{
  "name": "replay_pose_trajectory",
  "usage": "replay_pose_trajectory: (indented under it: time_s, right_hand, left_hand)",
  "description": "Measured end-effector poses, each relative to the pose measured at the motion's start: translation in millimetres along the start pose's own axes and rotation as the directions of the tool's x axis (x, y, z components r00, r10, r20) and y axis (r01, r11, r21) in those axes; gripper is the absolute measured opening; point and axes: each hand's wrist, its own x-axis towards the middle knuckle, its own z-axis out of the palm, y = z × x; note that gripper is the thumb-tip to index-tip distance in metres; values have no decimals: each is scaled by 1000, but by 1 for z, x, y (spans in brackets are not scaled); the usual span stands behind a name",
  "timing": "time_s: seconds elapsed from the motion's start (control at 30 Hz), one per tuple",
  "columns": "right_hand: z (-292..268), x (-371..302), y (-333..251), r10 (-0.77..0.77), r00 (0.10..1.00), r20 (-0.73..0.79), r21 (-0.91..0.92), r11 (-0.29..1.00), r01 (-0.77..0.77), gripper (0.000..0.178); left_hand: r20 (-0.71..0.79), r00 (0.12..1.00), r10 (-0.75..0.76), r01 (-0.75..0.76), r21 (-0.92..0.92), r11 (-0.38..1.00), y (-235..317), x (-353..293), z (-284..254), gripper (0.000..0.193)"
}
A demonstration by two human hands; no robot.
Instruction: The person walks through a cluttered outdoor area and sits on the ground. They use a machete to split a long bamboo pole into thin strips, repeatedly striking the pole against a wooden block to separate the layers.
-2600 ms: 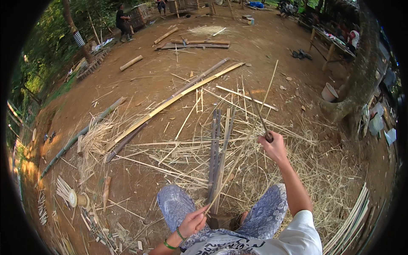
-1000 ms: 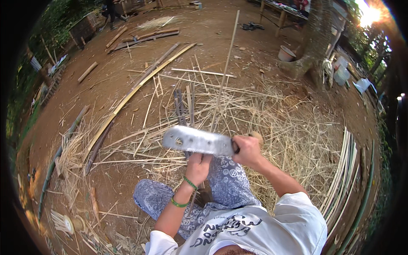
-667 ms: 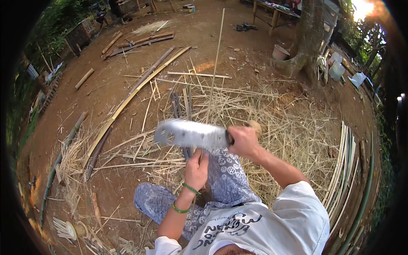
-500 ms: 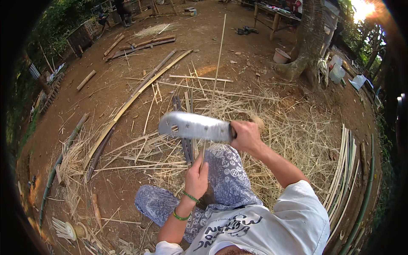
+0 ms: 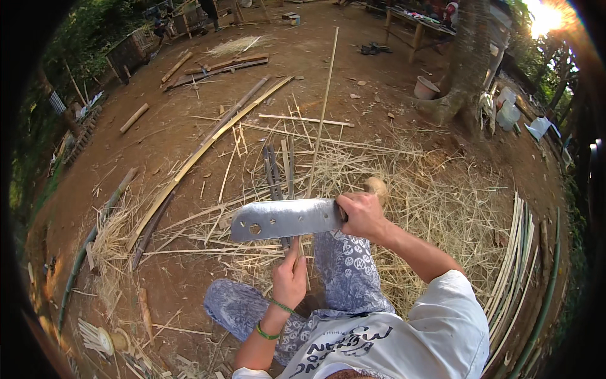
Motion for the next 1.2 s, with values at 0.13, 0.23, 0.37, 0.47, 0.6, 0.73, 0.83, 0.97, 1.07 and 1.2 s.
replay_pose_trajectory:
  time_s: [0.13,0.23,0.37,0.47,0.6,0.73,0.83,0.97,1.07,1.2]
  right_hand:
    - [-5,24,32,340,940,44,-47,940,-338,11]
    - [-9,17,7,252,959,126,-48,967,-248,10]
    - [1,22,26,148,987,60,-41,989,-145,9]
    - [-20,41,23,391,912,123,-52,921,-387,7]
    - [-12,25,3,54,995,86,-16,998,-53,12]
    - [-11,49,29,252,959,132,-15,968,-252,10]
    - [-13,55,51,233,972,-26,-86,968,-234,4]
    - [-5,33,11,-95,995,10,18,995,95,15]
    - [-9,51,40,207,965,163,-35,978,-204,16]
    - [-14,56,46,209,969,131,-94,976,-198,13]
  left_hand:
    - [51,995,-87,85,47,995,7,-17,-8,50]
    - [26,995,-98,96,61,993,-1,-15,-10,50]
    - [-5,998,-68,68,92,993,-4,-28,-17,50]
    - [-20,999,-50,51,79,996,-7,-46,-18,49]
    - [-24,997,-77,78,54,996,-2,-38,-24,48]
    - [-11,994,-107,108,73,992,-7,-63,-31,48]
    - [16,988,-155,154,68,986,-17,-80,-35,47]
    - [-25,993,-116,117,42,992,-19,-79,-36,47]
    - [-34,988,-151,152,35,988,-10,-88,-40,47]
    - [-55,984,-169,171,35,985,-19,-95,-43,47]
